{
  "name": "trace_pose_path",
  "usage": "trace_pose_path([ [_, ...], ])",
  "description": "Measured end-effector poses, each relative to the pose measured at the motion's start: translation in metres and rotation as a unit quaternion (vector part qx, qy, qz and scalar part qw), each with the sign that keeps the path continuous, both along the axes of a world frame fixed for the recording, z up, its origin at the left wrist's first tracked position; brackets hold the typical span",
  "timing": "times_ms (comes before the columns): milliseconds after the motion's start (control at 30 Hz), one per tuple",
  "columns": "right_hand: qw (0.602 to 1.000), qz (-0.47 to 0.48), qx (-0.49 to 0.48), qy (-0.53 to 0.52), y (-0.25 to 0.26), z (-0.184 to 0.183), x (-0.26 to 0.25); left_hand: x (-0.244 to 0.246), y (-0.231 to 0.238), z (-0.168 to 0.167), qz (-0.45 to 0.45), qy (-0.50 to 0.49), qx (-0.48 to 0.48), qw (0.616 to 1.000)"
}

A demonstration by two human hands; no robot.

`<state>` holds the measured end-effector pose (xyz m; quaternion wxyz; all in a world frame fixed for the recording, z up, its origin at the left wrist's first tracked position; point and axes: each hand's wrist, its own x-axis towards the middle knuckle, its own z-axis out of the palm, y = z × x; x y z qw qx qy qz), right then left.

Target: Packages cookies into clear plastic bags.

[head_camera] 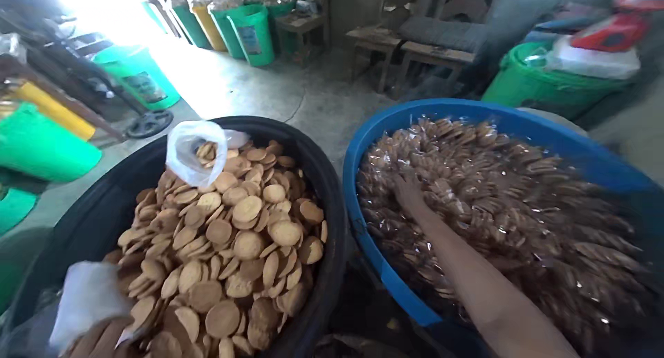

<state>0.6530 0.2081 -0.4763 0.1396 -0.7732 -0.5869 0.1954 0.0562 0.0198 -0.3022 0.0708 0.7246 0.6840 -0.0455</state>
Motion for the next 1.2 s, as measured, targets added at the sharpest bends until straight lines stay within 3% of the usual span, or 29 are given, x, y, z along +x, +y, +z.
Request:
trace_pose_path([
  [167,0.999,0.012,-0.018,-0.032,0.001,-0.002,-0.001,-0.026,0.003,-0.019,0.011,0.180,-0.018,0.983],
  [300,0.999,0.040,0.002,-0.028,0.003,-0.017,0.002,-0.021,0.004,-0.013,-0.003,0.215,-0.042,0.976],
  [400,0.998,0.006,-0.019,-0.055,0.014,0.017,0.000,-0.022,0.002,-0.010,-0.037,0.203,-0.039,0.978],
  [467,0.992,-0.021,0.122,-0.016,0.007,0.059,-0.029,-0.026,-0.004,-0.015,-0.068,0.190,0.019,0.979],
  [533,0.965,0.079,0.251,0.017,-0.007,0.110,-0.082,-0.025,-0.009,-0.018,-0.065,0.168,0.035,0.983],
  [600,0.931,0.238,0.274,0.039,-0.025,0.152,-0.152,-0.025,-0.010,-0.021,-0.041,0.138,0.034,0.989],
  [733,0.847,0.525,0.077,-0.040,-0.045,0.183,-0.284,-0.020,0.001,-0.010,0.058,0.163,-0.077,0.982],
  [833,0.818,0.558,0.050,-0.129,-0.036,0.171,-0.340,-0.015,-0.003,-0.002,0.090,0.159,-0.112,0.977],
  [967,0.814,0.552,0.094,-0.152,-0.014,0.163,-0.361,-0.011,-0.028,0.003,0.072,0.147,-0.148,0.975],
  [1100,0.820,0.539,0.170,-0.090,-0.009,0.160,-0.359,-0.001,-0.062,-0.007,-0.012,0.089,-0.004,0.996],
  [1200,0.827,0.547,0.097,-0.081,-0.026,0.173,-0.352,0.004,-0.085,-0.017,-0.047,0.061,0.112,0.991],
])
